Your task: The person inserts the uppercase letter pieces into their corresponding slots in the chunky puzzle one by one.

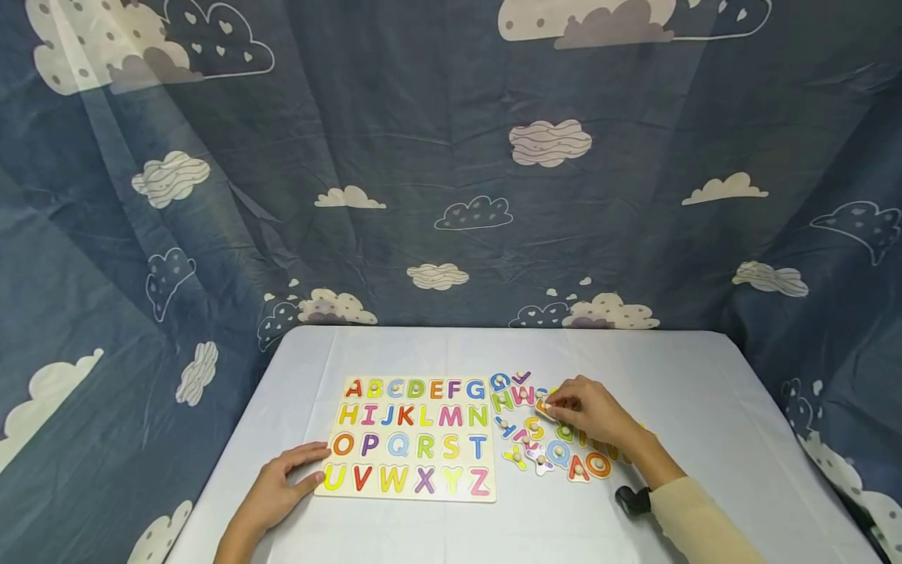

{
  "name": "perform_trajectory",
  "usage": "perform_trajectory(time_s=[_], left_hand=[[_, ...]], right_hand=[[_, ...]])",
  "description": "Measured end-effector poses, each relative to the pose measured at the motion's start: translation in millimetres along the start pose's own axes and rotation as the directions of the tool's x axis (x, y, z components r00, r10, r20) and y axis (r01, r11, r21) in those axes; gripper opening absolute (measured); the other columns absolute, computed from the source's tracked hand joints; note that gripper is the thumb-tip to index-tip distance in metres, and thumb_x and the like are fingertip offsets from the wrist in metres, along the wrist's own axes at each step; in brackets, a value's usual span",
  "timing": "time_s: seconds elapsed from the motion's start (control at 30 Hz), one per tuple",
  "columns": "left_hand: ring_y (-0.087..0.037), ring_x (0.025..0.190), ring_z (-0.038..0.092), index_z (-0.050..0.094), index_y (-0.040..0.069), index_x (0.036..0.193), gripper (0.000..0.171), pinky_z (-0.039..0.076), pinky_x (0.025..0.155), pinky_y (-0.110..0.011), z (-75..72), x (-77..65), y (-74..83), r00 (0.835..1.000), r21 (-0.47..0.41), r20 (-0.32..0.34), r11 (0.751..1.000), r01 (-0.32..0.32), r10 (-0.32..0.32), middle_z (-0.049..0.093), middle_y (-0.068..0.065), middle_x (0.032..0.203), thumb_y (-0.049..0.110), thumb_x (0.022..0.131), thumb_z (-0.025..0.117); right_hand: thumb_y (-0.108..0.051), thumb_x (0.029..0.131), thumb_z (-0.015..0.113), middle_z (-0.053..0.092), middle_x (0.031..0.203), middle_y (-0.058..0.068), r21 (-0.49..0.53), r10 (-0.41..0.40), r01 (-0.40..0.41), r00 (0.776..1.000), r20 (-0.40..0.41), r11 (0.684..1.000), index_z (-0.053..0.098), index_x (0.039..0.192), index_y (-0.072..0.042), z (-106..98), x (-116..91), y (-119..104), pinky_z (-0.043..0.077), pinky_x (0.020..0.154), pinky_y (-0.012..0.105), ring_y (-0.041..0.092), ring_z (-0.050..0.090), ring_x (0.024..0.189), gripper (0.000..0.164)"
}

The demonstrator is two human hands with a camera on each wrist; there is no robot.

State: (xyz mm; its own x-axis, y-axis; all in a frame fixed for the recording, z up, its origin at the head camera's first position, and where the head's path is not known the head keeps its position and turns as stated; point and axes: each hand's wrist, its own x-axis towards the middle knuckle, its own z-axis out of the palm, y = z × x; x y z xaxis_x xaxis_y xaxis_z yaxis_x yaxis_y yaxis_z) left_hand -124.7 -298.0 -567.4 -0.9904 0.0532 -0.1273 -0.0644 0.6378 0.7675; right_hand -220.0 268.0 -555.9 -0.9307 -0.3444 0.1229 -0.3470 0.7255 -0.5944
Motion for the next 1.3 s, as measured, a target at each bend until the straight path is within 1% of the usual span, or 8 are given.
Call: perform_trajectory(time_s=[0.23, 0.33, 0.43, 0.53, 0.7, 0.87, 1.07, 1.3], left_hand=[[-0.026, 0.145, 0.048, 0.075, 0.027, 0.124, 0.038, 0.034, 0.122, -0.053, -1.2, 0.0, -3.7, 1.0, -0.005, 0.0, 1.0, -0.001, 0.001, 0.064, 0.008, 0.143, 0.023, 0.087, 0.082], [-0.027, 0.146, 0.048, 0.075, 0.027, 0.125, 0.038, 0.033, 0.123, -0.054, -2.3, -0.3, -3.9, 1.0, -0.008, 0.002, 1.0, -0.005, 0.005, 0.064, 0.007, 0.143, 0.023, 0.088, 0.082], [-0.028, 0.146, 0.047, 0.075, 0.026, 0.125, 0.038, 0.033, 0.123, -0.055, -3.4, -0.8, -4.1, 1.0, -0.015, 0.006, 1.0, -0.008, 0.008, 0.064, 0.007, 0.144, 0.024, 0.088, 0.082], [-0.028, 0.146, 0.047, 0.075, 0.027, 0.125, 0.038, 0.033, 0.123, -0.056, -4.2, -1.0, -4.3, 1.0, -0.02, 0.01, 1.0, -0.009, 0.009, 0.064, 0.006, 0.144, 0.025, 0.088, 0.082], [-0.028, 0.146, 0.047, 0.075, 0.028, 0.126, 0.039, 0.034, 0.123, -0.054, -6.4, -0.8, -4.0, 1.0, -0.016, 0.024, 1.0, -0.006, 0.006, 0.063, 0.007, 0.145, 0.027, 0.087, 0.082], [-0.031, 0.145, 0.049, 0.075, 0.024, 0.125, 0.038, 0.035, 0.121, -0.056, -10.7, -1.3, -1.3, 0.999, -0.022, 0.033, 0.999, -0.038, 0.039, 0.064, 0.002, 0.144, 0.024, 0.088, 0.082], [-0.032, 0.144, 0.049, 0.075, 0.023, 0.125, 0.038, 0.036, 0.121, -0.057, -10.9, 0.5, -0.4, 0.998, -0.041, 0.03, 0.998, -0.048, 0.049, 0.064, 0.001, 0.144, 0.024, 0.088, 0.082], [-0.03, 0.145, 0.049, 0.076, 0.025, 0.123, 0.037, 0.034, 0.122, -0.056, -6.0, 3.8, -4.4, 0.999, -0.055, 0.022, 0.998, -0.028, 0.029, 0.065, 0.004, 0.142, 0.021, 0.087, 0.083]], right_hand=[[-0.033, 0.087, 0.084, 0.068, 0.09, -0.012, -0.005, 0.025, -0.026, 0.994, -0.107, 1.0, 0.081, 0.098, -0.024, 5.2, 11.7, -14.9, 0.048, 0.071, 0.025, 0.01, 0.053, 0.081, 0.016], [-0.034, 0.086, 0.085, 0.068, 0.087, -0.013, -0.01, 0.021, -0.023, 0.988, -0.153, 1.0, 0.081, 0.096, -0.024, 9.3, 19.7, -23.3, 0.052, 0.076, 0.03, 0.014, 0.056, 0.084, 0.015], [-0.034, 0.087, 0.084, 0.067, 0.086, -0.013, 0.008, 0.006, -0.005, 0.985, -0.174, 1.0, 0.081, 0.097, -0.021, 13.5, 28.1, -32.5, 0.056, 0.082, 0.04, 0.019, 0.059, 0.089, 0.017], [-0.035, 0.086, 0.084, 0.068, 0.085, -0.012, 0.03, 0.008, -0.003, 0.982, -0.187, 1.0, 0.082, 0.098, -0.019, 18.1, 36.4, -42.8, 0.055, 0.085, 0.044, 0.022, 0.06, 0.092, 0.02], [-0.038, 0.085, 0.085, 0.072, 0.089, -0.01, 0.037, 0.033, -0.026, 0.98, -0.195, 0.999, 0.082, 0.1, -0.017, 28.5, 49.1, -59.2, 0.051, 0.082, 0.037, 0.023, 0.061, 0.094, 0.026], [-0.042, 0.086, 0.084, 0.071, 0.089, -0.01, 0.038, 0.076, -0.07, 0.977, -0.201, 0.997, 0.082, 0.102, -0.018, 42.6, 62.0, -76.5, 0.049, 0.081, 0.032, 0.021, 0.06, 0.093, 0.029], [-0.043, 0.085, 0.084, 0.07, 0.084, -0.01, 0.04, 0.061, -0.054, 0.974, -0.218, 0.998, 0.082, 0.099, -0.019, 64.1, 77.1, -95.8, 0.047, 0.078, 0.033, 0.021, 0.058, 0.087, 0.028], [-0.04, 0.084, 0.085, 0.068, 0.077, -0.011, 0.036, 0.048, -0.041, 0.969, -0.242, 0.999, 0.083, 0.095, -0.019, 89.9, 90.3, -109.9, 0.041, 0.07, 0.029, 0.013, 0.051, 0.076, 0.024]])
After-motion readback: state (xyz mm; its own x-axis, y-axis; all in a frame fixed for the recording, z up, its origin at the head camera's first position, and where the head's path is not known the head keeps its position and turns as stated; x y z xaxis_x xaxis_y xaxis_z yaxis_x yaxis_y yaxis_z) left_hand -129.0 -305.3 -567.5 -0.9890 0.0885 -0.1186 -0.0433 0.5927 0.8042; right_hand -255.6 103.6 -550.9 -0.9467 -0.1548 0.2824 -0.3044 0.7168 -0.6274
